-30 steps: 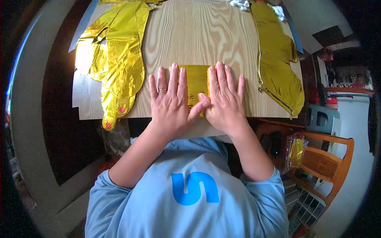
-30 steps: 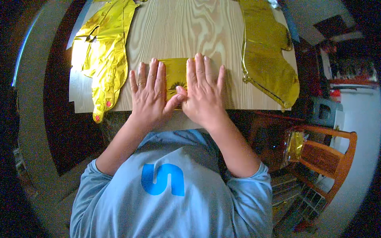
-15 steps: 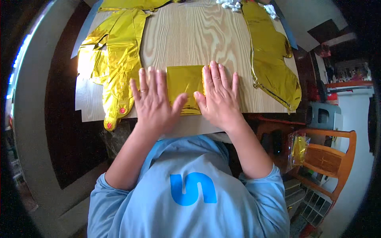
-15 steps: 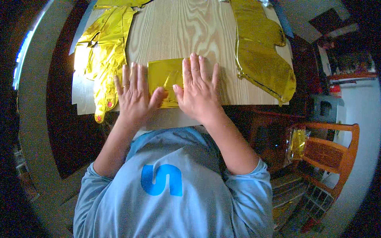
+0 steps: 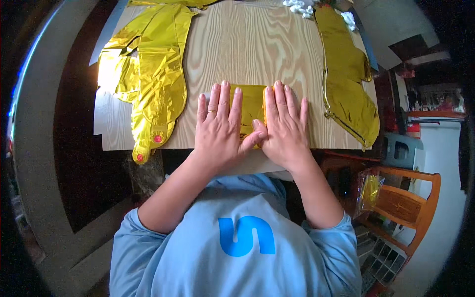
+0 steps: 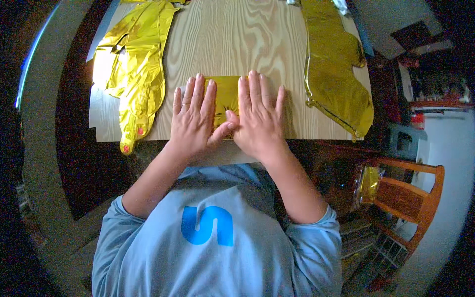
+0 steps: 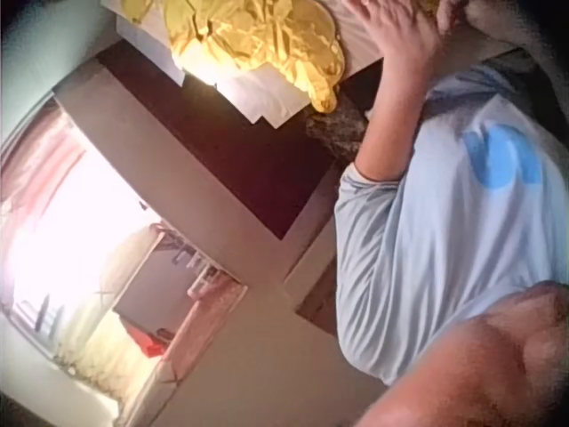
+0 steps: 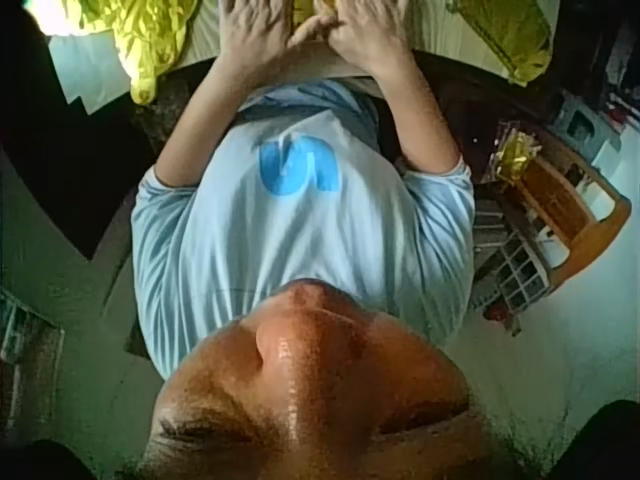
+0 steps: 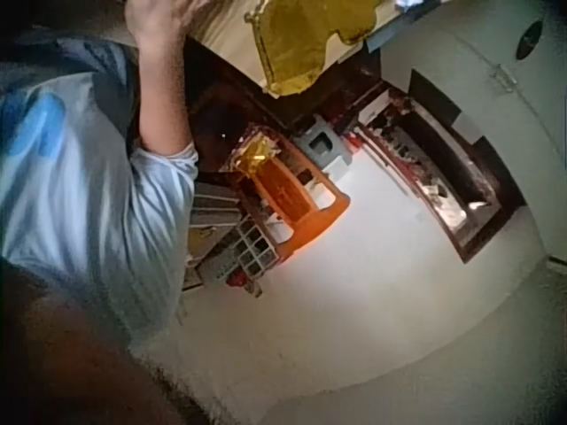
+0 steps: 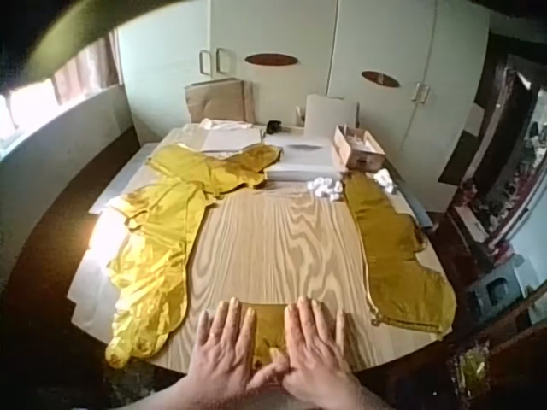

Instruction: Folding gold foil sheets into smaller squares on a wooden board.

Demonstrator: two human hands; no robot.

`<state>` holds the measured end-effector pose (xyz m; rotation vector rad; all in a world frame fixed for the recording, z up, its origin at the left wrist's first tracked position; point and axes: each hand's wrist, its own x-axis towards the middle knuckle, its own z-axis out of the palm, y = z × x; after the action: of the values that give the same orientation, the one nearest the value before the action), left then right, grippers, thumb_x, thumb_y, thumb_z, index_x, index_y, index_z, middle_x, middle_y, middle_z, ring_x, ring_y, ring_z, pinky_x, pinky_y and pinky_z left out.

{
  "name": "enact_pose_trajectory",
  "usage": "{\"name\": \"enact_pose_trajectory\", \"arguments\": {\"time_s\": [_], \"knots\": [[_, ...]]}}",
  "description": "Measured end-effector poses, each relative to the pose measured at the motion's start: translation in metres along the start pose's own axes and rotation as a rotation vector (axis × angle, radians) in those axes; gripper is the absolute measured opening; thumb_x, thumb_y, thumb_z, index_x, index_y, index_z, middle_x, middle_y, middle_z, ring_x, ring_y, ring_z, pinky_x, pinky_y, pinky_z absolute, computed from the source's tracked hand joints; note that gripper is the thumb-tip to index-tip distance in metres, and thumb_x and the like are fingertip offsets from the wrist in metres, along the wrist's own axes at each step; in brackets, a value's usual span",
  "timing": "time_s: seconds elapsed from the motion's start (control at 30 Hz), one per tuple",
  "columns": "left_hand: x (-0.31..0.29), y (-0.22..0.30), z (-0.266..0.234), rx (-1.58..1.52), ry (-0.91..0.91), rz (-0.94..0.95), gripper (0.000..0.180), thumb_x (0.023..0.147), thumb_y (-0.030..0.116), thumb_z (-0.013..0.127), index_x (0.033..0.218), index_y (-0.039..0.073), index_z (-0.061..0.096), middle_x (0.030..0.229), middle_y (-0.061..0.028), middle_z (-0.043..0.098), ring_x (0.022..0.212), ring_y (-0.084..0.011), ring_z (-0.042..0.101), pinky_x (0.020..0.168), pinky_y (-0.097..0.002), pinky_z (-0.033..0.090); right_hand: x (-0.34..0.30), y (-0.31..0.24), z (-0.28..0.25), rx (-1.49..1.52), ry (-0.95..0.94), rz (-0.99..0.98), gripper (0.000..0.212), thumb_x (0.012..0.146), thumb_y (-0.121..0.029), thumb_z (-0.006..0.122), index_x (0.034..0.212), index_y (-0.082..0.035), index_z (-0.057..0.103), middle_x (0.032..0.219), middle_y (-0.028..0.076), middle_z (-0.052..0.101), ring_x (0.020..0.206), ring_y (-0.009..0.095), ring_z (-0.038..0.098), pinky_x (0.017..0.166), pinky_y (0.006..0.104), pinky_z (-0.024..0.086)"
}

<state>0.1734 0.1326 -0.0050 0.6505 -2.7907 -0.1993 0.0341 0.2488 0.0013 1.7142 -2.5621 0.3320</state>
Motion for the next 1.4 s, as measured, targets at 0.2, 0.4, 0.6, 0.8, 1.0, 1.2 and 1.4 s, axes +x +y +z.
{"name": "enact_pose_trajectory", "arguments": {"time_s": [0.2, 0.4, 0.6, 0.8, 1.0, 1.2, 1.4], "knots": [[0.000, -0.001, -0.001, -0.026, -0.004, 0.015, 0.096, 0.093, 0.071, 0.041, 0.150, -0.006, 0.034, 0.157, -0.0307, 0.026, 0.150, -0.0441, 0.018, 0.120, -0.0563, 0.008, 0.001, -0.003, -0.003, -0.022, -0.011, 0.007, 0.078, 0.096, -0.045, 0.051, 0.154, 0.000, 0.027, 0.161, 0.021, 0.024, 0.150, 0.035, 0.024, 0.117, 0.0667, 0.011], [0.000, -0.011, -0.007, -0.062, -0.031, -0.004, 0.091, 0.094, 0.068, 0.042, 0.152, -0.002, 0.032, 0.158, -0.0295, 0.025, 0.150, -0.0424, 0.017, 0.121, -0.0549, 0.008, 0.002, -0.003, -0.003, -0.002, 0.000, 0.013, 0.077, 0.096, -0.044, 0.051, 0.154, 0.000, 0.027, 0.161, 0.021, 0.025, 0.150, 0.036, 0.023, 0.117, 0.0659, 0.011], [0.020, -0.046, -0.047, -0.402, -0.049, -0.048, 0.061, 0.100, 0.038, 0.054, 0.148, 0.003, 0.042, 0.155, -0.0211, 0.037, 0.146, -0.0351, 0.031, 0.119, -0.0439, 0.025, 0.000, -0.001, 0.002, 0.038, 0.028, 0.017, 0.073, 0.097, -0.043, 0.050, 0.152, 0.001, 0.029, 0.160, 0.023, 0.025, 0.149, 0.037, 0.024, 0.118, 0.0639, 0.011], [0.097, -0.043, -0.038, -0.400, -0.215, 0.211, 0.036, 0.085, 0.030, 0.070, 0.109, 0.003, 0.069, 0.108, -0.0182, 0.069, 0.102, -0.0346, 0.066, 0.091, -0.0415, 0.053, 0.002, -0.001, -0.011, 0.110, -0.086, 0.075, 0.071, 0.100, -0.042, 0.045, 0.155, -0.002, 0.025, 0.162, 0.021, 0.022, 0.152, 0.035, 0.016, 0.121, 0.0578, 0.007], [0.145, -0.052, -0.044, -0.345, -0.675, 0.067, 0.043, 0.078, 0.039, 0.075, 0.099, 0.002, 0.074, 0.095, -0.0168, 0.074, 0.087, -0.0299, 0.070, 0.078, -0.0387, 0.055, -0.001, -0.005, -0.005, 0.032, 0.004, 0.038, 0.070, 0.099, -0.042, 0.046, 0.154, -0.001, 0.028, 0.160, 0.024, 0.024, 0.150, 0.038, 0.020, 0.119, 0.0616, 0.009], [0.164, -0.056, -0.041, -0.311, -0.901, 0.132, 0.042, 0.085, 0.041, 0.074, 0.090, -0.001, 0.073, 0.076, -0.0082, 0.072, 0.068, -0.0163, 0.066, 0.065, -0.0354, 0.053, -0.001, -0.005, -0.006, 0.027, -0.004, 0.042, 0.071, 0.098, -0.041, 0.048, 0.153, -0.001, 0.027, 0.160, 0.024, 0.025, 0.149, 0.039, 0.021, 0.118, 0.0627, 0.009], [0.157, -0.062, -0.041, -0.371, -0.884, 0.100, 0.044, 0.084, 0.042, 0.075, 0.092, -0.001, 0.073, 0.079, -0.0083, 0.072, 0.069, -0.0167, 0.066, 0.064, -0.0348, 0.053, -0.001, -0.006, -0.006, 0.063, 0.009, 0.056, 0.071, 0.098, -0.040, 0.048, 0.153, 0.000, 0.027, 0.159, 0.024, 0.026, 0.149, 0.039, 0.021, 0.119, 0.0622, 0.008]]}}
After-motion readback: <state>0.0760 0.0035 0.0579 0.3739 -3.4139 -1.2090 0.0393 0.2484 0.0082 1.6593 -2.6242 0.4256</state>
